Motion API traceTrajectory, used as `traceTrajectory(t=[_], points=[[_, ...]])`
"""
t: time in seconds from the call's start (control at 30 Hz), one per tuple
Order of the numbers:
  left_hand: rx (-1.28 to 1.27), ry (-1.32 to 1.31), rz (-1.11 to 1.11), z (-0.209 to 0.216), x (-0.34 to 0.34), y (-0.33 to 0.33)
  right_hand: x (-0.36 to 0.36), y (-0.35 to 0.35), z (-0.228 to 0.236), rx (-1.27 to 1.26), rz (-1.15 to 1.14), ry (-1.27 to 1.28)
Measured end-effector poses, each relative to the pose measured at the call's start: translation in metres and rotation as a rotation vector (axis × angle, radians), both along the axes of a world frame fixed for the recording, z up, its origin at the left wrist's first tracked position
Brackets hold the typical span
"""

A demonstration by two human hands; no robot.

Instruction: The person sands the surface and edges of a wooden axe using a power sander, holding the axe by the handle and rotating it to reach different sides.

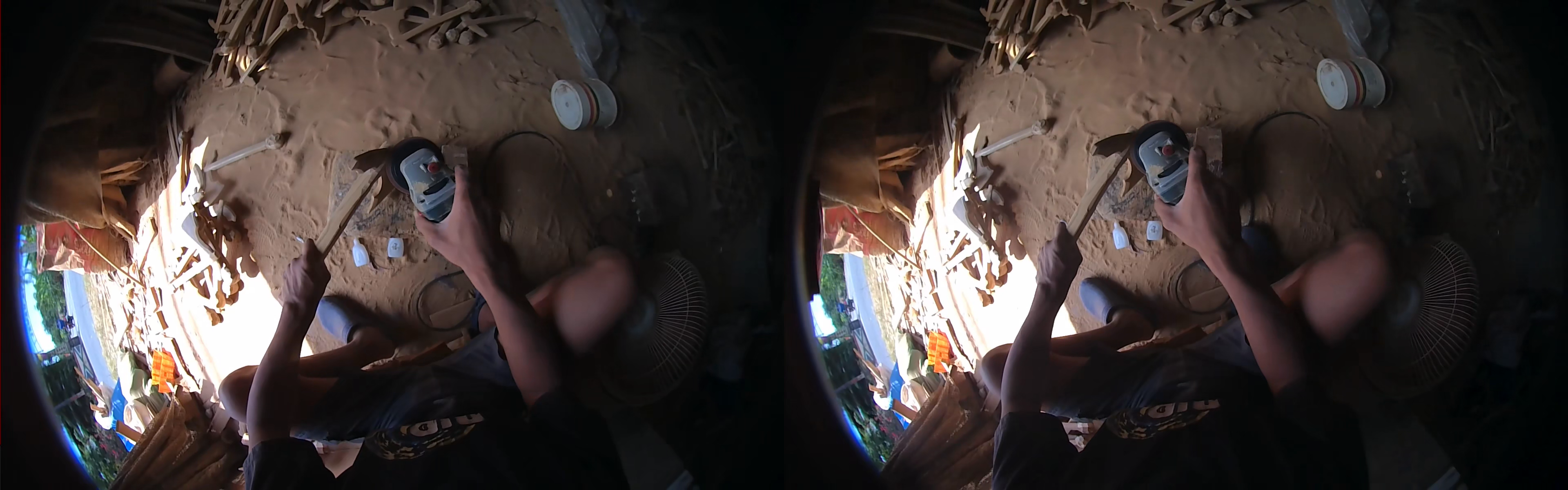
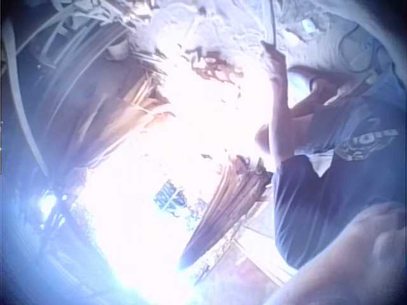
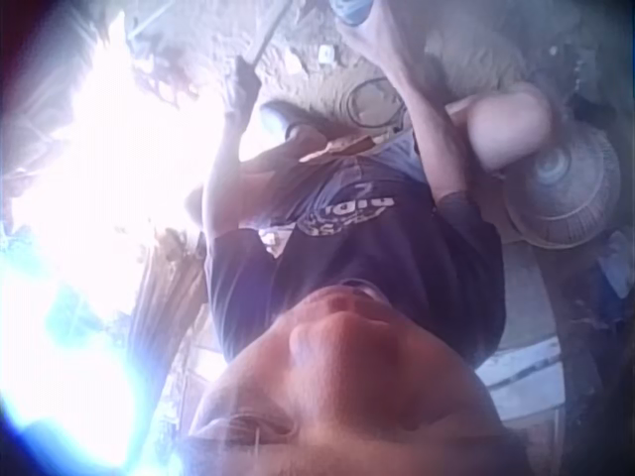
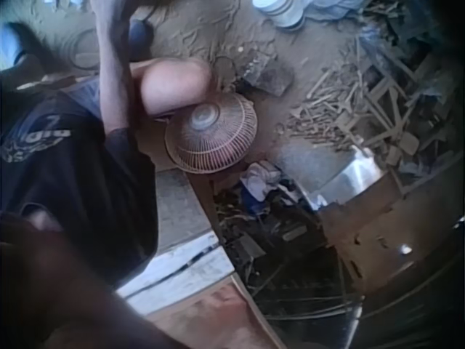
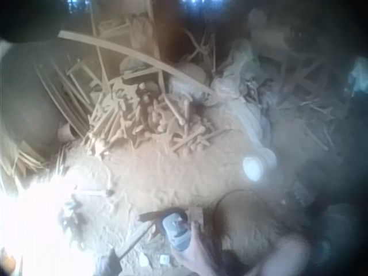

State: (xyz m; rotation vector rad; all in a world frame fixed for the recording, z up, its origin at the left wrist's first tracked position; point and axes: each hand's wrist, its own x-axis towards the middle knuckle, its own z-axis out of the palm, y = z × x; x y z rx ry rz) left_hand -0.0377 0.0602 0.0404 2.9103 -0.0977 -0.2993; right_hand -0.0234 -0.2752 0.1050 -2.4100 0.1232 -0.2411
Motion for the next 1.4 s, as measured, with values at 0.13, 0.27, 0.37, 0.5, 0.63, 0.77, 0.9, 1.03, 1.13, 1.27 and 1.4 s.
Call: traceTrajectory(t=[0.13,0.27,0.37,0.5,0.63,0.77,0.9,1.03,1.13,1.27,1.4], points=[[-0.009,-0.01,0.004,0.003,0.0,-0.005,0.001,0.001,-0.011,0.012,-0.008,-0.023],[-0.008,-0.006,-0.022,0.002,0.0,-0.002,0.003,0.002,-0.023,0.032,-0.016,-0.069],[0.006,-0.001,-0.012,0.003,0.0,-0.003,0.005,0.003,-0.024,0.04,-0.02,-0.034],[0.006,0.004,-0.007,0.005,0.0,-0.005,0.006,0.005,-0.023,0.019,-0.034,-0.033],[-0.02,0.003,0.021,0.003,0.0,-0.007,0.015,0.001,-0.02,0.028,-0.071,-0.034],[-0.022,-0.002,0.046,-0.004,-0.001,0.001,0.026,-0.001,-0.025,-0.011,-0.105,-0.069],[-0.034,-0.037,0.02,-0.007,0.001,0.0,0.035,-0.02,-0.036,0.366,-0.122,-0.082],[-0.033,-0.036,0.001,-0.007,0.002,0.002,0.039,-0.025,-0.041,0.71,-0.055,-0.03],[-0.016,-0.025,-0.001,-0.008,0.001,0.005,0.041,-0.025,-0.04,0.731,-0.086,0.109],[-0.027,-0.051,-0.02,-0.012,0.001,0.005,0.045,-0.025,-0.048,0.709,-0.144,0.149],[0.005,-0.02,-0.016,-0.014,-0.001,0.008,0.045,-0.023,-0.049,0.758,-0.139,0.209]])
